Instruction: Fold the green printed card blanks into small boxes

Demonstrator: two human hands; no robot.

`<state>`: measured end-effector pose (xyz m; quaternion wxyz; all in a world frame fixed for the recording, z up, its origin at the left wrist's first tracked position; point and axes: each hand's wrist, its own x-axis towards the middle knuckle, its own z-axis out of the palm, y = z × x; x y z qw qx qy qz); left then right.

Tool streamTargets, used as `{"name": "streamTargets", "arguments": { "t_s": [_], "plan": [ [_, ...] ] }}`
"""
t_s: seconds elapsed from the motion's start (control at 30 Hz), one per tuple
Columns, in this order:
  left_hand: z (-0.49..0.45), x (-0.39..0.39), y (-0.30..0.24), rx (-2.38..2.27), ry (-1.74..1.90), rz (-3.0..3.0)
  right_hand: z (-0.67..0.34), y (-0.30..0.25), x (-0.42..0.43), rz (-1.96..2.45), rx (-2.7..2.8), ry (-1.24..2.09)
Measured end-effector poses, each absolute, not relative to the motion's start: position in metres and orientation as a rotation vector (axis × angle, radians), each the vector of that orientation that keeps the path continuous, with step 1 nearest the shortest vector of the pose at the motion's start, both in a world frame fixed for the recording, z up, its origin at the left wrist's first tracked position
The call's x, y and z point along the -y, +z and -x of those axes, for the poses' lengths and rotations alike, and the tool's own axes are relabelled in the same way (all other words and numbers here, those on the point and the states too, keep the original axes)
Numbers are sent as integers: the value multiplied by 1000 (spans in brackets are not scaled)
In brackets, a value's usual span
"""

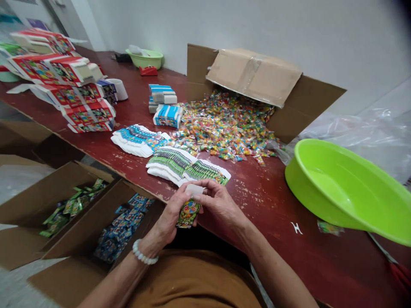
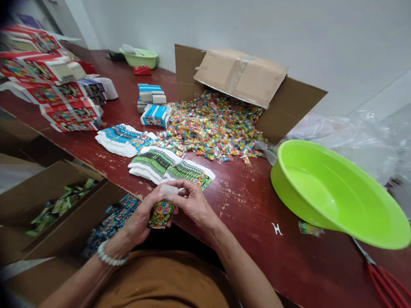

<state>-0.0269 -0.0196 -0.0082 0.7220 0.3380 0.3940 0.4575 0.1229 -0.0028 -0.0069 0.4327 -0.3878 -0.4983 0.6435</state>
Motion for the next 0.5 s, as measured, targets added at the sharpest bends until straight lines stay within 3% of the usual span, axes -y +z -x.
{"name": "streamTargets", "arguments": {
  "t_s": [0.17,0.27,0.4,0.5],
  "plan": [
    [27,20,-4,-790,970,-578,-129,-5,7,929,1636,934],
    [28,19,-4,-647,879,-416,-134,-2,7,815,1796,740],
    [28,18,-4,-624,891,-373,-135,1,8,813,1851,805],
    [26,19,-2,-696,908,-411,-129,3,11,930,1689,1113]
  ]
}}
